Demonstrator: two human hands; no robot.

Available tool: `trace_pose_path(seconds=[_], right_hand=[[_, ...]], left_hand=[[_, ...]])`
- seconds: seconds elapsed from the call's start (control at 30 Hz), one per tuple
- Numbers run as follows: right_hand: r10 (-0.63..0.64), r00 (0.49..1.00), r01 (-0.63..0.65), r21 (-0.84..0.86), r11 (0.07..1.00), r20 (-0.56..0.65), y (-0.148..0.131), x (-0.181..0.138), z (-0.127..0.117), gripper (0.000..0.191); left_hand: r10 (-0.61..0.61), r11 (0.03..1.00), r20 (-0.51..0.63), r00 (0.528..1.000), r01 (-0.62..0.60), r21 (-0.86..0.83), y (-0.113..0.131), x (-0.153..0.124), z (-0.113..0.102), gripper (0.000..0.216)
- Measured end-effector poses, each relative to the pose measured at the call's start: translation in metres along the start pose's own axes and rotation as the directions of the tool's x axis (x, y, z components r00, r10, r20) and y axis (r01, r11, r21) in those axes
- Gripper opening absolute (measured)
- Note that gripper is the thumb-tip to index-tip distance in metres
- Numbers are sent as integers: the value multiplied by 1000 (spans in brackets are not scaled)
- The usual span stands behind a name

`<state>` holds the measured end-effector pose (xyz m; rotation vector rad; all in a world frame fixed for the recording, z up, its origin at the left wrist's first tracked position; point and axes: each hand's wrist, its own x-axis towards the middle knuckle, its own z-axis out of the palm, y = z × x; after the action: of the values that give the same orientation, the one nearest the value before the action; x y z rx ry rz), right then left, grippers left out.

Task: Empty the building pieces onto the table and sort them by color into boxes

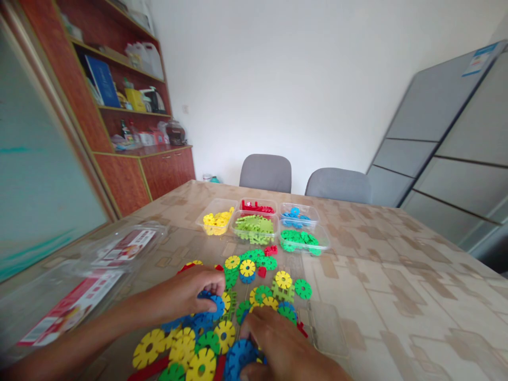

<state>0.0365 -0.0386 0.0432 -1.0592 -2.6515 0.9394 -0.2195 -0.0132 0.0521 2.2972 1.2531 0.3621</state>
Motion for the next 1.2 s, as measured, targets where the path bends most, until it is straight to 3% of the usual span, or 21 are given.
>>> trace_pose_path(seconds=[0.23, 0.4, 0.57, 0.7, 0.9, 1.1, 1.2], right_hand=[[29, 998, -13, 299, 954, -48, 2, 3, -4, 20], [98, 974, 31, 549, 835, -204, 14, 16, -4, 22], [154, 982, -21, 745, 667, -110, 17, 21, 9, 42], [77, 994, 22, 811, 584, -82, 14, 21, 13, 50], [40, 996, 47, 850, 525, -80, 12, 20, 7, 48], [22, 988, 113, 812, 572, -153, 13, 23, 16, 45], [61, 988, 73, 787, 613, -140, 14, 23, 17, 45]], left_hand=[[-43, 998, -47, 998, 40, -54, 6, 3, 0, 10], [-92, 938, -42, 995, 73, -338, 16, 4, 1, 10], [-56, 821, -21, 998, 34, -570, 31, 2, 7, 13], [-57, 783, -25, 998, 29, -621, 35, 2, 15, 12], [-68, 786, -143, 987, -35, -618, 25, 7, 25, 12], [-63, 802, -155, 986, -42, -596, 27, 8, 30, 13], [-55, 791, -130, 990, -36, -610, 31, 6, 29, 12]])
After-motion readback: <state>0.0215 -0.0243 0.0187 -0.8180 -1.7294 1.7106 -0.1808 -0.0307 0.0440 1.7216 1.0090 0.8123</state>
